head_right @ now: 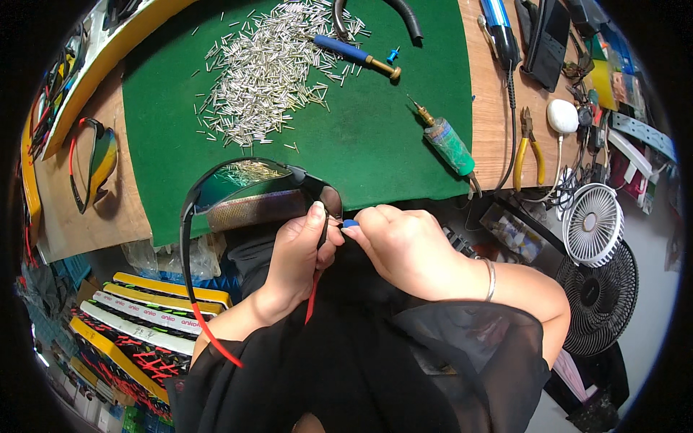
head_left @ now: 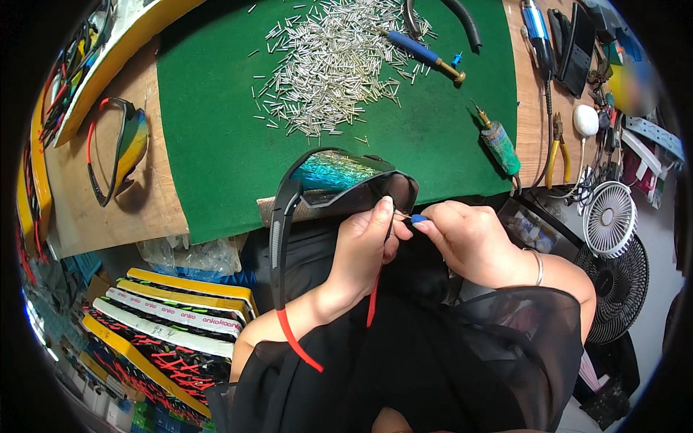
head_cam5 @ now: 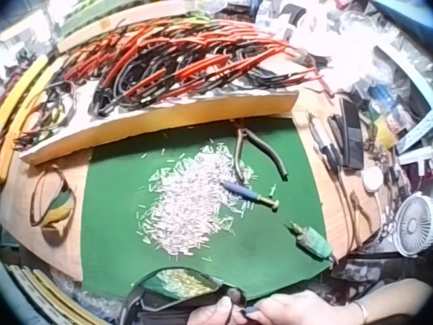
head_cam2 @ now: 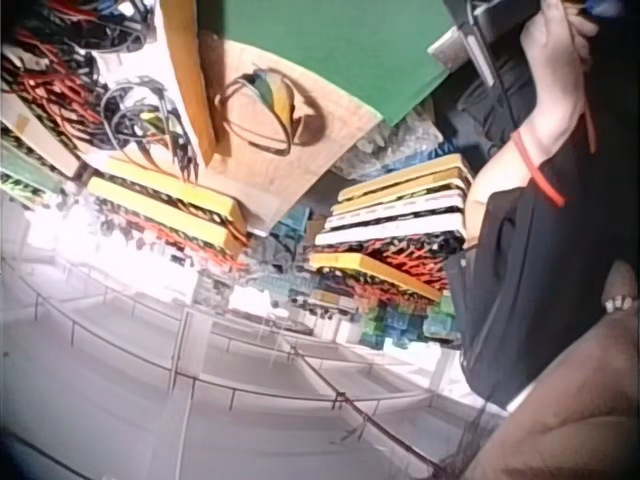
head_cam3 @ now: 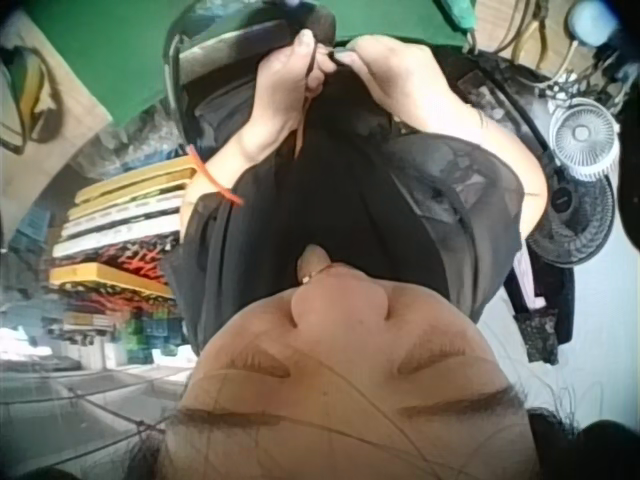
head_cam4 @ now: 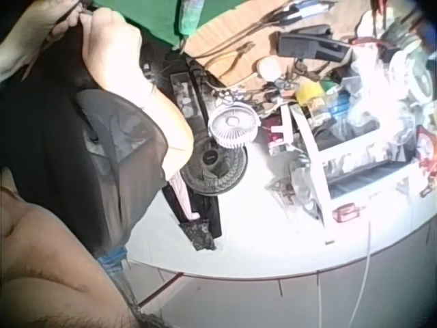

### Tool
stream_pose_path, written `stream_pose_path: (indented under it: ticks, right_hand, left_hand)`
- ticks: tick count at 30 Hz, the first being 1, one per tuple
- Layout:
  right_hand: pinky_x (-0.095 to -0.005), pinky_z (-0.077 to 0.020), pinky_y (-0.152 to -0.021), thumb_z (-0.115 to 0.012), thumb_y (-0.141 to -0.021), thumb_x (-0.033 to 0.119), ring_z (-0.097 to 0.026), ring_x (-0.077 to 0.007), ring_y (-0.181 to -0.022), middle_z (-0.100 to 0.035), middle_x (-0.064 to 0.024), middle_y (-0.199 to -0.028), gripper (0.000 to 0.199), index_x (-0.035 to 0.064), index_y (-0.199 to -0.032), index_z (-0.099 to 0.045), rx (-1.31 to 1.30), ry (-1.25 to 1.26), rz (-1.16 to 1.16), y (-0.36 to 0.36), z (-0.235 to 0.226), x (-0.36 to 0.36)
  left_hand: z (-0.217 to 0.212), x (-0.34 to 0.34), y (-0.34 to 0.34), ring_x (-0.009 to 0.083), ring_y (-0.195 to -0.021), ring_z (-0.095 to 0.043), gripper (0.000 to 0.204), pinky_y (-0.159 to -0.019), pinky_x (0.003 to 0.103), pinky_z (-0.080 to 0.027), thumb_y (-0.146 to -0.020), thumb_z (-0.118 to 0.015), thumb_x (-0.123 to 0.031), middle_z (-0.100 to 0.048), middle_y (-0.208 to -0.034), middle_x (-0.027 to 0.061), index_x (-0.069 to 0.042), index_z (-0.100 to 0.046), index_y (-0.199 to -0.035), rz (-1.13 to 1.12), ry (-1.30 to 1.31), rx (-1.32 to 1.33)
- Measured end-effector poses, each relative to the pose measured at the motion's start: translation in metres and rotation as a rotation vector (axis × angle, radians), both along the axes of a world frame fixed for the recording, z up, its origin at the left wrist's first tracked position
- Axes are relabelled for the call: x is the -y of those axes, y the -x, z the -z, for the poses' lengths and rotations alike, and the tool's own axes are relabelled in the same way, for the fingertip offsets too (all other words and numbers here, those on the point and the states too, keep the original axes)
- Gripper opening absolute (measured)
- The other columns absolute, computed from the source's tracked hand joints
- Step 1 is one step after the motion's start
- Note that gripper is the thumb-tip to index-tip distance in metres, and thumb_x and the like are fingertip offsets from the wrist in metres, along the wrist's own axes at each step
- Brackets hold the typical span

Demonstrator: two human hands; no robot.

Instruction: The person assembles sunglasses by inserting small metal pins into the frame using a small screwdriver. They repeatedly pick up sunglasses from a tray, insert pins into both sides of the frame, and place the finished unit back into the tray.

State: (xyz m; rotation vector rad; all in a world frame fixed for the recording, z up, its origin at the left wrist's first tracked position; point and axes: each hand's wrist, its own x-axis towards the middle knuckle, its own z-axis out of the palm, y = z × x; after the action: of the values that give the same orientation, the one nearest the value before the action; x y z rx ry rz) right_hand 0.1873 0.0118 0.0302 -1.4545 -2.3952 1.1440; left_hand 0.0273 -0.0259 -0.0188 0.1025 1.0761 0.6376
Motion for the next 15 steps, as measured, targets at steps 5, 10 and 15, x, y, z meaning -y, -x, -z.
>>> stream_pose_path:
  ticks: [5,10,15]
  right_hand:
    - [-0.0344,-0.0475,-0.05,-0.06,-0.081,0.015,-0.057,-0.0287,-0.056,-0.053,-0.0125,-0.063,0.019,0.0033,-0.07,-0.05,0.013,-0.044,-0.009,0.001,0.0,-0.006]
    - [-0.033,-0.0477,-0.05,-0.061,-0.08,0.017,-0.058,-0.0276,-0.056,-0.054,-0.0116,-0.063,0.018,0.0035,-0.073,-0.053,0.024,-0.199,-0.032,0.006,0.001,-0.012]
    - [-0.0368,-0.048,-0.052,-0.056,-0.083,0.02,-0.059,-0.0315,-0.058,-0.057,-0.0154,-0.063,0.02,0.0023,-0.074,-0.054,0.068,0.123,-0.002,0.004,0.003,-0.025]
  left_hand:
    - [0.003,-0.001,0.004,0.0049,-0.045,-0.035,0.039,-0.042,0.02,-0.027,-0.095,-0.039,-0.035,-0.043,-0.054,-0.0022,-0.005,-0.056,-0.077,0.023,0.007,0.041]
    - [-0.005,-0.005,0.009,0.0054,-0.043,-0.031,0.036,-0.04,0.019,-0.026,-0.096,-0.036,-0.037,-0.039,-0.054,-0.0028,-0.007,-0.052,-0.085,-0.003,0.107,0.152]
    - [0.002,-0.002,0.008,0.0053,-0.041,-0.028,0.036,-0.039,0.019,-0.023,-0.096,-0.036,-0.035,-0.036,-0.053,-0.0035,-0.006,-0.05,-0.082,-0.052,0.086,0.188]
